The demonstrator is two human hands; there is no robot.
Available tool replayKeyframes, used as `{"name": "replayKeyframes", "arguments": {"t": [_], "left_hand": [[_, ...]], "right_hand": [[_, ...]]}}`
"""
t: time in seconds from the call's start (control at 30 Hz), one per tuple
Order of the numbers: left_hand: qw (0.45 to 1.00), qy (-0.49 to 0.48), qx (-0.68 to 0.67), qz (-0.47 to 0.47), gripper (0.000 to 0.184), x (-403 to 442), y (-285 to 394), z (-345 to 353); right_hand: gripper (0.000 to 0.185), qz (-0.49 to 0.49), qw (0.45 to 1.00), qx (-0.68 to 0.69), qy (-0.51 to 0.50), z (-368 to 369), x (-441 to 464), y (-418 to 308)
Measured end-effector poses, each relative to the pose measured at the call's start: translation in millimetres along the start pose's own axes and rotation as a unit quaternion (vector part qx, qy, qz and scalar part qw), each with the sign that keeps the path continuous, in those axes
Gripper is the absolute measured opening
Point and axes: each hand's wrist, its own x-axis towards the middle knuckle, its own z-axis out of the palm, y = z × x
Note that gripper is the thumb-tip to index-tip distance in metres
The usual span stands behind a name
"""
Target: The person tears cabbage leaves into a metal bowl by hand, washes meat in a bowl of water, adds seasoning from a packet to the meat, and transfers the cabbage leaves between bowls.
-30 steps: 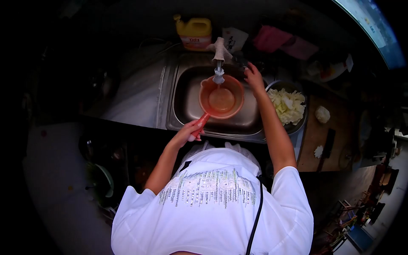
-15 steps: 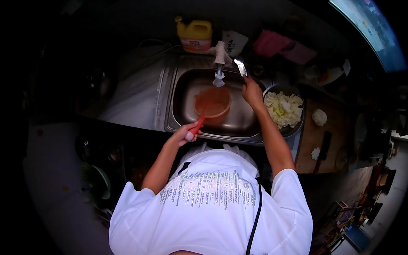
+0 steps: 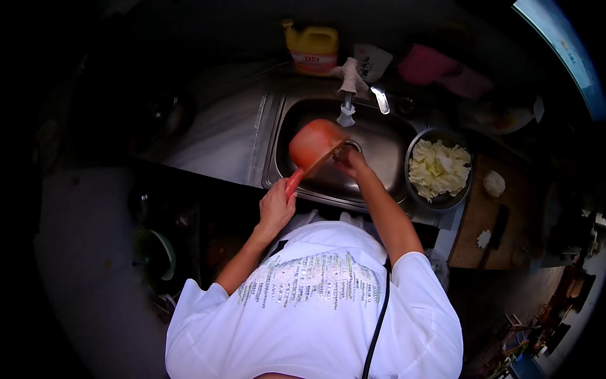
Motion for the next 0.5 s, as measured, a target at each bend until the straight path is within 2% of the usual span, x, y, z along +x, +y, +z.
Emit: {"name": "replayKeyframes", "arguments": {"t": [0.07, 0.2, 0.27, 0.3, 0.37, 0.4, 0.47, 0.5], "left_hand": [[0.999, 0.016, 0.028, 0.000, 0.033, -4.9, -0.9, -8.4], [0.994, 0.067, 0.082, 0.012, 0.037, -12.2, -12.1, -17.7], [0.993, 0.085, 0.082, 0.012, 0.038, -13.5, -17.9, -18.6], [0.991, 0.098, 0.084, 0.018, 0.038, -15.4, -21.4, -19.7], [0.991, 0.098, 0.085, 0.018, 0.039, -15.5, -25.8, -21.3], [0.992, 0.099, 0.081, 0.015, 0.039, -16.2, -28.7, -21.6], [0.992, 0.106, 0.075, 0.007, 0.039, -20.4, -28.8, -22.9], [0.991, 0.110, 0.070, 0.006, 0.039, -19.1, -29.6, -24.4]], "right_hand": [[0.022, -0.023, 0.992, 0.057, -0.114, 3.8, 16.2, 2.0], [0.023, 0.051, 0.989, 0.021, -0.138, 18.1, -29.2, -24.6], [0.029, 0.067, 0.961, 0.078, -0.257, 8.6, -37.9, -26.5], [0.029, 0.072, 0.959, 0.075, -0.262, 2.9, -39.5, -25.6], [0.036, -0.035, 0.953, -0.187, -0.235, -5.8, -27.7, -29.1], [0.040, -0.089, 0.921, -0.313, -0.215, -9.5, -22.6, -30.5], [0.049, -0.196, 0.800, -0.542, -0.167, -8.1, -15.3, -23.6], [0.049, -0.195, 0.797, -0.544, -0.176, 1.5, -27.1, -26.0]]}}
